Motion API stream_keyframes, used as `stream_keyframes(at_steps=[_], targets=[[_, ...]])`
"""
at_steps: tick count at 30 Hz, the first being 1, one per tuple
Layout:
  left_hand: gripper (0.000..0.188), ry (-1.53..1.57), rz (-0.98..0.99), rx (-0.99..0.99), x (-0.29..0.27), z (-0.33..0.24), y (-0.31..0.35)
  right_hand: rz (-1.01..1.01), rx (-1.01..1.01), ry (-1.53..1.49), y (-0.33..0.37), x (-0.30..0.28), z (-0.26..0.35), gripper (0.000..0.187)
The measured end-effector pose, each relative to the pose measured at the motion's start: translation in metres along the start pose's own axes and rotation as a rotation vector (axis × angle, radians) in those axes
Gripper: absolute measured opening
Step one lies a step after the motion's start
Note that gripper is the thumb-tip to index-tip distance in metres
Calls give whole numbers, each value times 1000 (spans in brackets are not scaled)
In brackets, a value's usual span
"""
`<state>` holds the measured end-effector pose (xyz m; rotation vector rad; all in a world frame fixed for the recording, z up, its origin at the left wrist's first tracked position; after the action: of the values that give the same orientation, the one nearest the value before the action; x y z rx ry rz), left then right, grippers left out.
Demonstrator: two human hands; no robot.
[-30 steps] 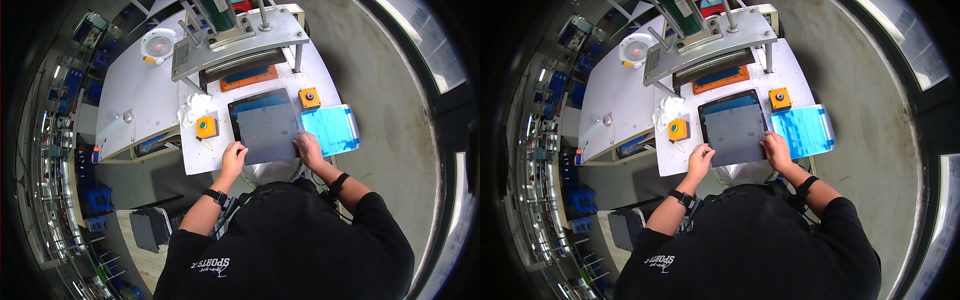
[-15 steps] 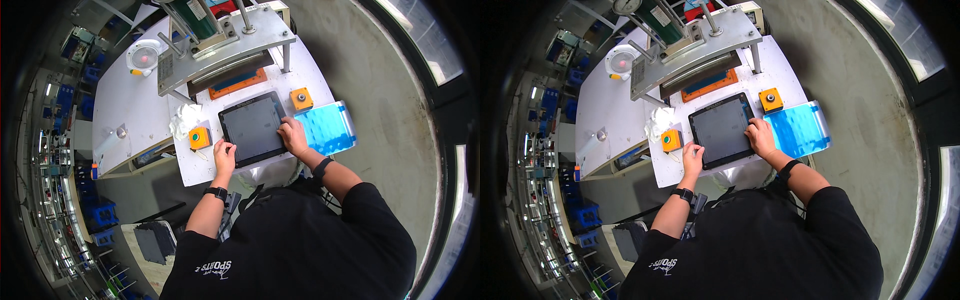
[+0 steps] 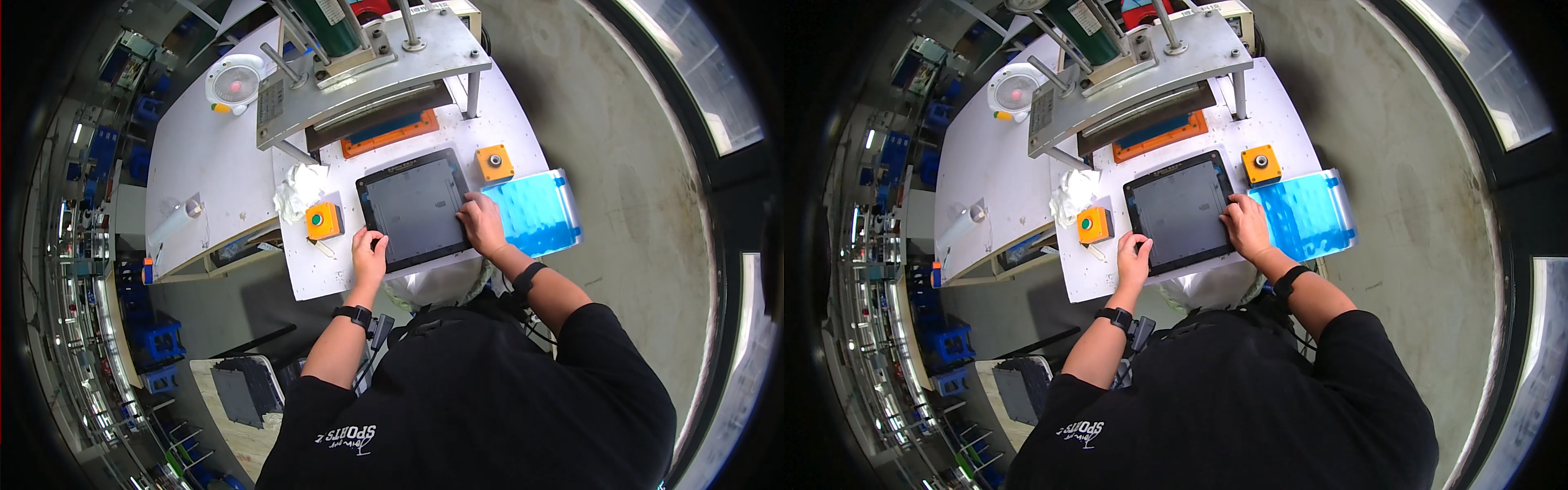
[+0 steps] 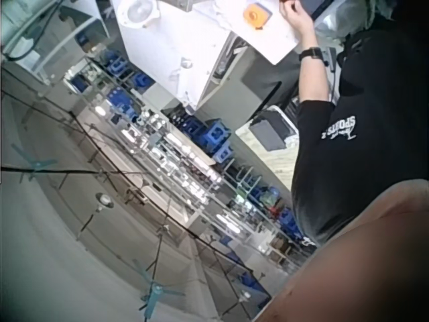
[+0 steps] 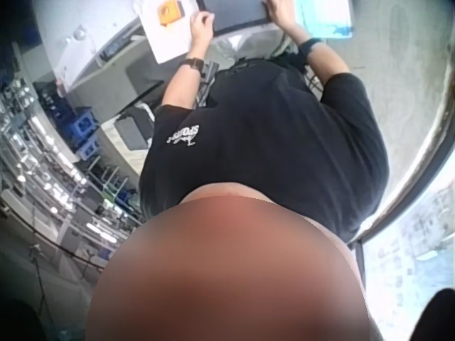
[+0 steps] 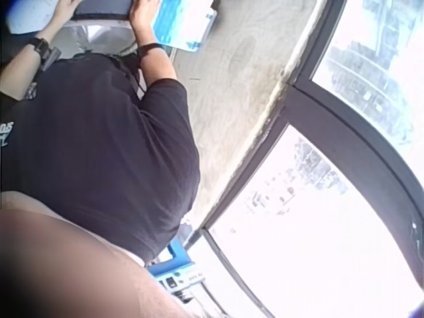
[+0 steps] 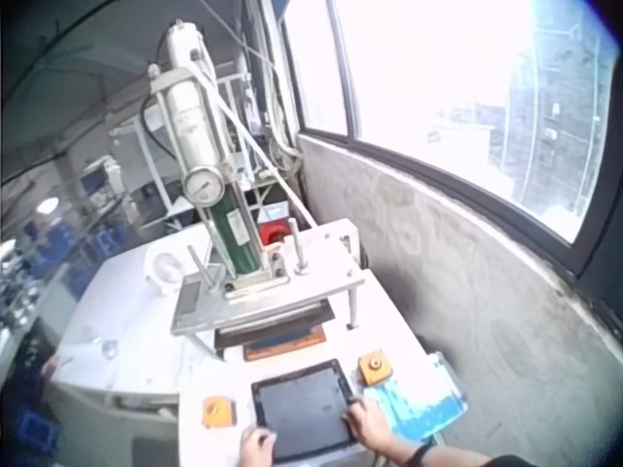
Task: Manually process and bond protective films onto plastic panels using industrial press machines.
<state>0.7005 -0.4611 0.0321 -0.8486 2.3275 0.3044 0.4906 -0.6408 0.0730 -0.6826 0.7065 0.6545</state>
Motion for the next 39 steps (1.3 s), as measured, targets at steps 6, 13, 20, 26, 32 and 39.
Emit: stream_keyframes(at_steps=[6,13,20,26,32,39], targets=[[14,-24,-1,3,5,-3,-11,19,36,2,-12,3,-12,15],[16,-50,123,-72,9,6,-10,49,-79,131,-42,7,26,43],[21,-127,129,22,8,-5,10,239,-325,121,-76,30,117,53],[20,-123,49,-39,8,-6,4,538,-200,410,-56,97,68,66],[18,-214,97,-11,8,-16,0,563,-192,366,-63,101,62,70],[16,-477,68,342,-8,-74,6,504,-176,92,-94,57,47,92]])
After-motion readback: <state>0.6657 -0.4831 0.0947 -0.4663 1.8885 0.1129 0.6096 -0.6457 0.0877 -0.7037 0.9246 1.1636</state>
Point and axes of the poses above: each hand's wrist, its own y-axis away from the middle knuckle, its own x-axis out of the palm, z = x × y, the point moved 9 cm from there along -y, towards the middle knuckle, and after that the axes turned 7 degrees about z, right-handed, at the moved point
